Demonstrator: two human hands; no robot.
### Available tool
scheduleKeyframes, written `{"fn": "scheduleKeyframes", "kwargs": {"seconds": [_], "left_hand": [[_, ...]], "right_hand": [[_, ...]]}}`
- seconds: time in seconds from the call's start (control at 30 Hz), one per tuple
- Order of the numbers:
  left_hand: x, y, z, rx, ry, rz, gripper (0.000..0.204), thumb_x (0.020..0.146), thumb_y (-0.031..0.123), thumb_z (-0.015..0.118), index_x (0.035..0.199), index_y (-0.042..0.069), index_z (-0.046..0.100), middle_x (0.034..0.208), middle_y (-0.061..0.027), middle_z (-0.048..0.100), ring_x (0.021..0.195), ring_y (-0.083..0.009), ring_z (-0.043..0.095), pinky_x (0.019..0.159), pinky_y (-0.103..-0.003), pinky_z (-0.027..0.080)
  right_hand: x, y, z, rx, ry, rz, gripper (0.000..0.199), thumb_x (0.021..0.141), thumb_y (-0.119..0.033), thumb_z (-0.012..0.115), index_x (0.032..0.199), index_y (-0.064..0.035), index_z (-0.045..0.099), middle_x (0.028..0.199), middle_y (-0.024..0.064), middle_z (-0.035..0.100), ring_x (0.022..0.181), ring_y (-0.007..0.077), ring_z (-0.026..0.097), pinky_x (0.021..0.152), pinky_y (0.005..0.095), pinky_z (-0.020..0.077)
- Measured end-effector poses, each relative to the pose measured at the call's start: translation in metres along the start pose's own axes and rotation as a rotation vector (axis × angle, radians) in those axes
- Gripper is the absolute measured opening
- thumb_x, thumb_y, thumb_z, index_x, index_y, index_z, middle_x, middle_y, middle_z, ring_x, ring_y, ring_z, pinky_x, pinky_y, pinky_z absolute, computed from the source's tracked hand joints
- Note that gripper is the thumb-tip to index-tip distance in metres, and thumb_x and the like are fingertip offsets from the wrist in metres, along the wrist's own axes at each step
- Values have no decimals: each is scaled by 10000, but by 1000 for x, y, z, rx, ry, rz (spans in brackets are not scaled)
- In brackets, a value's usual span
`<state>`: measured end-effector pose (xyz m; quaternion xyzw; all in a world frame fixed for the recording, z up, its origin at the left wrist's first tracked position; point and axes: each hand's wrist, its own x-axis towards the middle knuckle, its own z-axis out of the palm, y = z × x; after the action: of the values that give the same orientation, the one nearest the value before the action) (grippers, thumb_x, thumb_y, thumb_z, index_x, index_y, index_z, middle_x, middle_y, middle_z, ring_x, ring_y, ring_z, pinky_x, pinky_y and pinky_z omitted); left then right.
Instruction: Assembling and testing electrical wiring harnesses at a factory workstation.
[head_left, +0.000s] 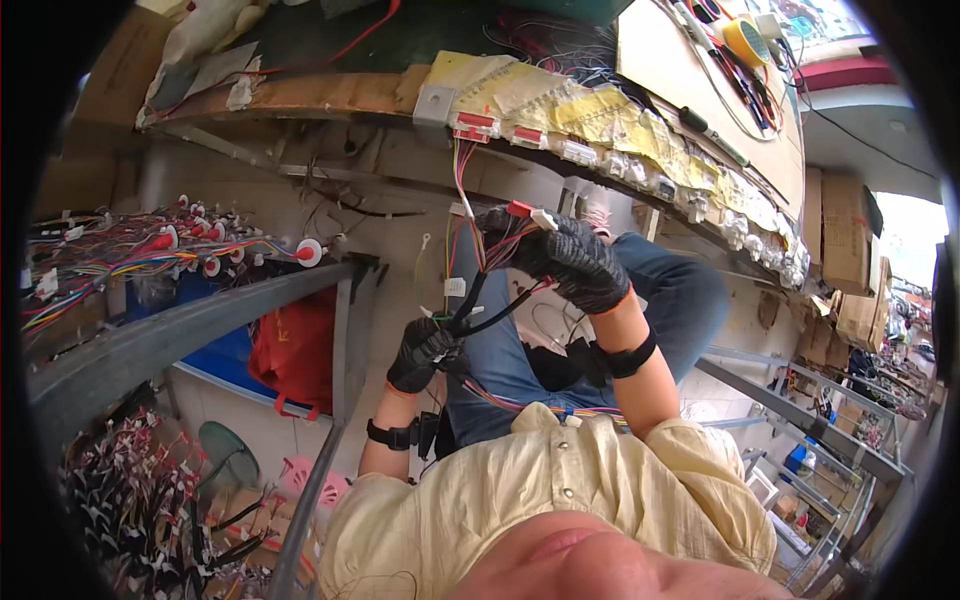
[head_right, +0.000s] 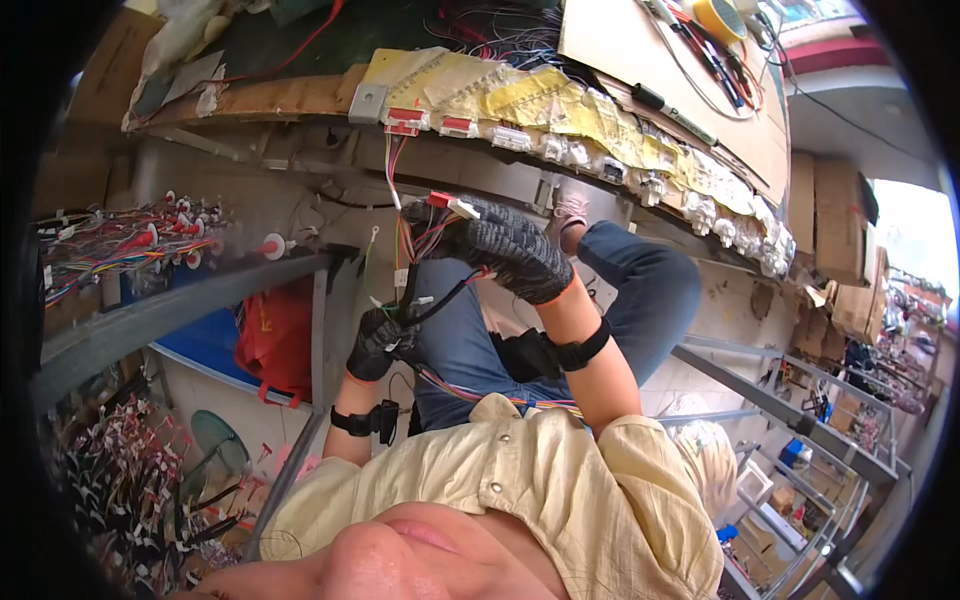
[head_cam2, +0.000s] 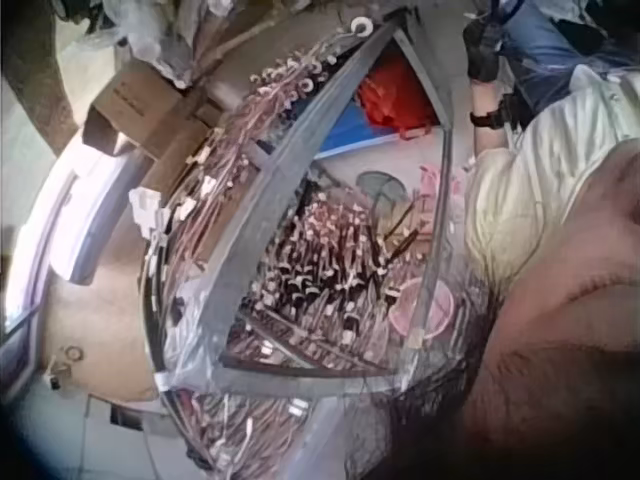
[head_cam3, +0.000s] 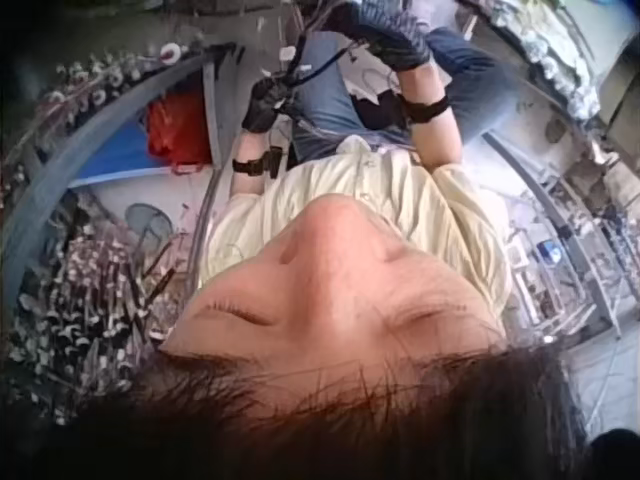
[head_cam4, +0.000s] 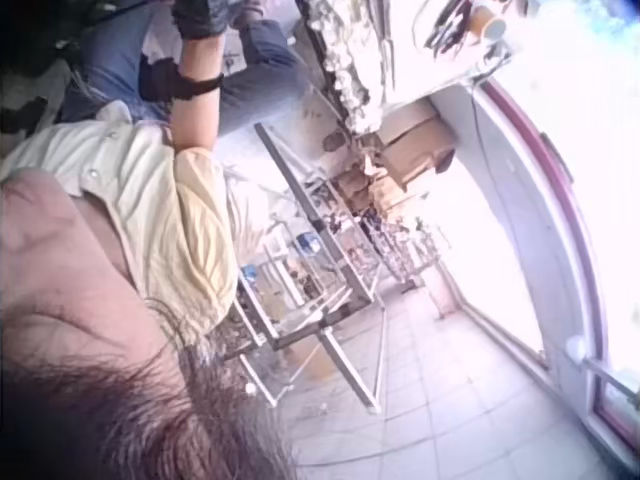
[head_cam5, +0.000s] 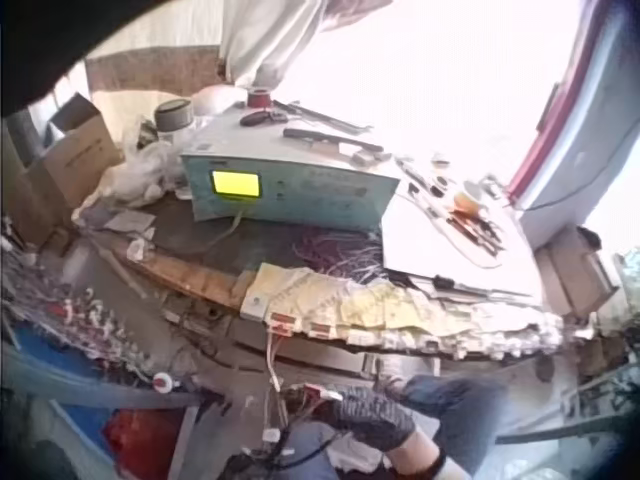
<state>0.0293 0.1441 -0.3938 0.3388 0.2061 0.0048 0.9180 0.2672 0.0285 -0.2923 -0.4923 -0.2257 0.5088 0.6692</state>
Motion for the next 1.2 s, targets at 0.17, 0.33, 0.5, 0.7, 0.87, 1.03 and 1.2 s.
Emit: {"fn": "scheduleKeyframes", "kwargs": {"seconds": [0.17,0.33,0.5,0.7,0.87,1.03,1.2], "left_hand": [[16,15,6,-64,-95,56,341,788,226,660,1029,-9,605,728,-15,583,598,-93,513,524,-214,371],[29,12,3,-21,-94,16,283,810,183,640,1015,-8,604,739,-18,583,620,-97,521,559,-223,405],[36,24,7,201,-199,-85,469,790,162,656,1182,-38,496,961,-96,629,712,-108,576,631,-254,472],[57,11,-11,150,-198,-61,409,785,132,651,1133,-37,518,997,-119,626,724,-105,582,641,-270,491],[61,16,-3,238,-175,6,304,805,116,620,1057,-34,537,820,-50,615,699,-99,577,632,-250,485],[61,21,1,282,-171,-37,281,803,108,617,1035,-29,539,760,-24,602,676,-99,578,620,-243,484],[58,20,-1,264,-170,-26,273,804,97,604,1038,-25,536,759,-31,608,670,-105,583,613,-249,488]], "right_hand": [[8,-2,17,740,-169,9,591,867,-341,517,1270,68,378,1292,179,444,1140,249,481,934,452,401],[17,-3,20,719,8,16,286,881,-250,532,1118,-92,508,1061,83,569,982,217,551,854,362,452],[39,20,21,1081,-97,242,188,884,-211,547,961,-39,561,876,46,605,776,153,585,648,267,481],[47,-7,33,-374,645,-197,134,847,-102,601,931,0,626,816,49,644,708,102,583,624,242,475],[53,-8,28,-483,666,-132,146,833,-74,612,940,23,638,818,54,656,716,99,592,633,234,467],[56,9,20,-369,724,-210,162,831,-80,617,949,30,632,839,58,654,715,101,596,617,234,464],[51,-4,29,-251,669,-214,150,835,-69,607,946,29,628,855,63,652,722,108,601,625,235,472]]}}
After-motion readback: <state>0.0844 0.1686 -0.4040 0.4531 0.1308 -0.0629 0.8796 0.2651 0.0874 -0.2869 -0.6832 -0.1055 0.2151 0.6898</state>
